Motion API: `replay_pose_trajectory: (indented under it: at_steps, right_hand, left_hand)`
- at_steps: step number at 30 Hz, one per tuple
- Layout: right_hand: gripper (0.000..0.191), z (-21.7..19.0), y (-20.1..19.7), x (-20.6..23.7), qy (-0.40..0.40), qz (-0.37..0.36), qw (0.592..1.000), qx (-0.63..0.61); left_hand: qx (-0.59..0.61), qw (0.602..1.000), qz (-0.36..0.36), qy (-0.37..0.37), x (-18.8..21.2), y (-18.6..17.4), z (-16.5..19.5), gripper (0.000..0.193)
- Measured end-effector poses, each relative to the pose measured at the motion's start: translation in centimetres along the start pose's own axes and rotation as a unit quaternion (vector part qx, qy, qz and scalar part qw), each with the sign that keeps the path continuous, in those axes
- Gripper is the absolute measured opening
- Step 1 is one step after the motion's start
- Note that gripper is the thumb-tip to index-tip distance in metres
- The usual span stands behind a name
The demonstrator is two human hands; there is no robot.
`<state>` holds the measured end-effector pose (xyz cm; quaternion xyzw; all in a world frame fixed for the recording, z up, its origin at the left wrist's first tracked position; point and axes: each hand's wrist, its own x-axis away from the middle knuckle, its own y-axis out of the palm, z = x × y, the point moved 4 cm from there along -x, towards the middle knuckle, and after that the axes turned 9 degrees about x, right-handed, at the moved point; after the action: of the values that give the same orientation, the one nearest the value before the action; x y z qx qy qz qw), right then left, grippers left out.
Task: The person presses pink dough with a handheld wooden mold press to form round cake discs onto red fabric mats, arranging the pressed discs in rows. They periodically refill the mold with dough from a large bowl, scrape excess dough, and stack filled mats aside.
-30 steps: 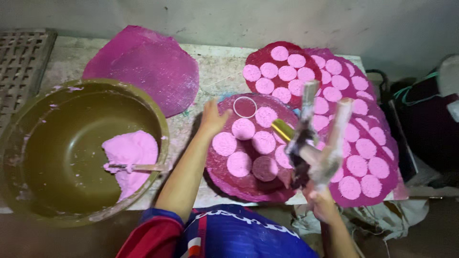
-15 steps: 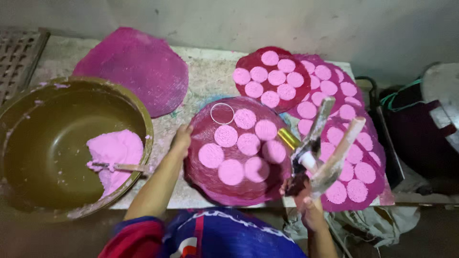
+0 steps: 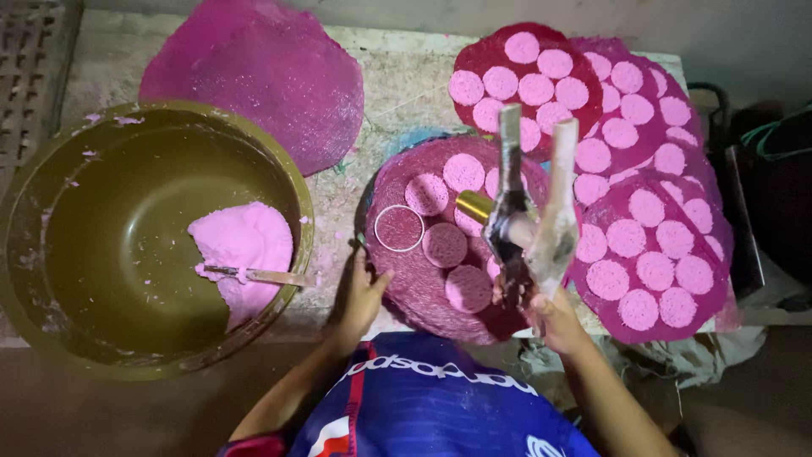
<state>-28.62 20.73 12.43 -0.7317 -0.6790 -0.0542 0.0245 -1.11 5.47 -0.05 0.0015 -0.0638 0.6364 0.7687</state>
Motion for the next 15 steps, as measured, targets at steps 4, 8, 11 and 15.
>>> replay_pose_trajectory:
  at_steps: [4,8,11,15]
  right_hand:
    - [0.097,-0.2,1.5,-1.6,0.065,-0.086,0.994,0.03]
    - [0.096,-1.3,3.7,-3.2,0.143,-0.21,0.967,0.008]
    - [0.095,-2.7,5.0,-3.8,0.172,-0.255,0.951,0.034]
    - [0.095,-4.3,4.7,-4.6,0.134,-0.253,0.953,0.1]
  left_hand:
    - [-0.019,0.973,0.073,0.219,-0.2,-1.7,3.6,0.079]
    - [0.253,0.955,-0.063,0.14,-6.9,-0.2,4.7,0.05]
    - [0.346,0.931,-0.031,0.114,-11.0,-0.6,4.3,0.033]
    - [0.263,0.949,0.024,0.173,-12.7,-4.6,4.0,0.044]
